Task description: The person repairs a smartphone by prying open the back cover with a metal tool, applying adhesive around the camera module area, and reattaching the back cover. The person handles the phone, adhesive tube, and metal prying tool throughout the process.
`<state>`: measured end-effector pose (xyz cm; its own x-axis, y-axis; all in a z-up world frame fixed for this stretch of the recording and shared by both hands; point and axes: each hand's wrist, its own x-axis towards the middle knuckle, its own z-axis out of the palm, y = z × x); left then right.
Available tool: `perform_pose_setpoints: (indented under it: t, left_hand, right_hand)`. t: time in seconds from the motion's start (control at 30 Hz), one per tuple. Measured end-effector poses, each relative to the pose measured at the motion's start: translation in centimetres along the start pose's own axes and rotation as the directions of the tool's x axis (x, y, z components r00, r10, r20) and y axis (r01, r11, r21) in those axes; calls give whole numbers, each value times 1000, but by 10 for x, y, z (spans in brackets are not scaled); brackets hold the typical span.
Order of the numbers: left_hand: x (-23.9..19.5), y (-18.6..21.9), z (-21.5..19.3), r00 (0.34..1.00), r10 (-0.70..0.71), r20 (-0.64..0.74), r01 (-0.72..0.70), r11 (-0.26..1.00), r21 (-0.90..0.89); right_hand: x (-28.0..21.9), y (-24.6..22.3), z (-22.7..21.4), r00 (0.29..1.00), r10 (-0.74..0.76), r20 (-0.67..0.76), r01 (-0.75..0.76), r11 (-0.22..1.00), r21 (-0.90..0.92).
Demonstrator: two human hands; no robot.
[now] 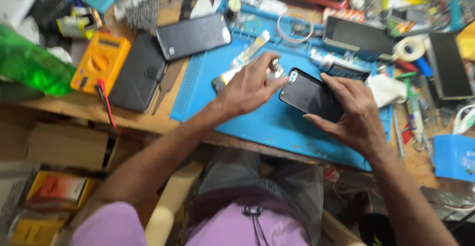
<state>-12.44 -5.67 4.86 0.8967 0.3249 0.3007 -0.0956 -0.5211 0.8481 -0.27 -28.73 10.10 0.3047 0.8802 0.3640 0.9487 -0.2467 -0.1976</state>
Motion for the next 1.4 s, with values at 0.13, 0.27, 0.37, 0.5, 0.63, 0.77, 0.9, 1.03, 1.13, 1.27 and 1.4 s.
perform_pose_setpoints:
  t: [0.13, 0.27, 0.37, 0.5, 0.63, 0.77, 0.9, 1.03, 1.13, 1.27, 1.4]
  left_hand:
    - [6, 6, 27, 969, -198, 146, 245, 823, -512]
    - [24, -3, 37, 972, -145, 184, 223, 814, -536]
    - [40, -10, 36, 941, -119, 316, 266, 840, -473]
    - [59, -6, 38, 912, -102, 398, 267, 883, -386]
    - [60, -6, 45, 910, -106, 400, 256, 904, -343]
    - [58, -10, 49, 927, -55, 372, 190, 922, -338]
    - [57, -8, 46, 924, -76, 376, 198, 934, -299]
    - [56, -6, 46, 931, -89, 355, 202, 933, -297]
    - [56, -4, 46, 936, -101, 336, 203, 937, -284]
    - [56, -3, 46, 934, -112, 340, 207, 944, -257]
    - [55, -2, 45, 938, -107, 329, 194, 949, -247]
  right_hand:
    - [3, -23, 0, 986, 76, -147, -87, 994, -70]
    - [5, -25, 1, 972, 187, -143, -187, 982, 12]
    - [13, 1, 8, 922, 375, -97, -298, 846, 441]
    - [26, 33, 26, 832, 554, 36, -417, 581, 699]
    - [26, 45, 38, 798, 598, 73, -459, 525, 717]
    - [23, 48, 44, 785, 611, 97, -477, 497, 725]
    - [26, 47, 44, 792, 600, 118, -472, 477, 742]
    - [24, 43, 45, 780, 609, 143, -489, 453, 745]
    - [26, 39, 42, 767, 625, 148, -507, 448, 736]
    - [28, 36, 40, 784, 597, 170, -498, 441, 747]
    - [28, 35, 42, 779, 598, 187, -509, 431, 745]
